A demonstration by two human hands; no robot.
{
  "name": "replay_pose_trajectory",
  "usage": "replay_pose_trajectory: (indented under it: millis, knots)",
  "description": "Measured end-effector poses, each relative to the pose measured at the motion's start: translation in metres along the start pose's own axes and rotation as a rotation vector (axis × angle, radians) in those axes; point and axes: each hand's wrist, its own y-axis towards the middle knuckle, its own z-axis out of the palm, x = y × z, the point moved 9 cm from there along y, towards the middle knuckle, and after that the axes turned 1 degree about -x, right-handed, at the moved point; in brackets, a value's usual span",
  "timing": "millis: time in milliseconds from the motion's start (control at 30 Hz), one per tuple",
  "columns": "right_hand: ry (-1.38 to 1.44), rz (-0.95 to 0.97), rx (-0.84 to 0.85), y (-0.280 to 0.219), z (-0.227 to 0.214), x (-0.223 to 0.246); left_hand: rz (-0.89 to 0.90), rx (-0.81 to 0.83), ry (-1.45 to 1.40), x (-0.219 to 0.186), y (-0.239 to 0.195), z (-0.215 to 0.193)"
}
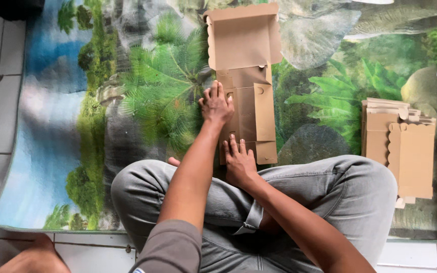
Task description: The person sits on the floor and assembles a flat cardboard piece into a box by folding the sides and locking the tabs. They then fold the top flaps to close the box.
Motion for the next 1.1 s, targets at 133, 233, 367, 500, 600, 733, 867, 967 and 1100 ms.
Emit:
replay_pose_trajectory:
  millis: [133,233,367,500,600,733,867,967,1100]
  knots:
    - [0.013,-0.012,-0.02,-0.001,0.0,0.001,-0.083,0.164,-0.031,0.01,0.031,0.008]
    - [0.009,-0.014,-0.035,0.0,0.0,0.0,-0.119,0.349,-0.08,0.035,0.071,0.05]
    - [0.006,-0.021,-0.071,-0.007,-0.014,-0.001,-0.154,0.446,-0.304,0.08,0.142,0.113]
    - [0.082,-0.12,-0.112,0.015,-0.01,-0.019,0.275,0.216,0.129,0.026,0.043,-0.043]
    - [0.091,-0.216,-0.279,0.029,-0.022,-0.043,0.758,-0.023,0.232,-0.025,-0.056,-0.099]
    - [0.051,-0.249,-0.322,0.021,-0.075,-0.086,0.947,0.086,0.284,-0.056,-0.12,-0.114]
    - [-0.142,-0.236,-0.135,0.005,-0.079,-0.093,0.939,0.266,0.398,-0.054,-0.128,-0.059]
    - [-0.21,-0.201,-0.249,-0.022,-0.092,-0.101,0.902,0.068,0.317,-0.053,-0.131,-0.086]
    - [-0.189,-0.141,-0.303,-0.039,-0.091,-0.136,0.775,0.046,0.454,-0.037,-0.141,-0.076]
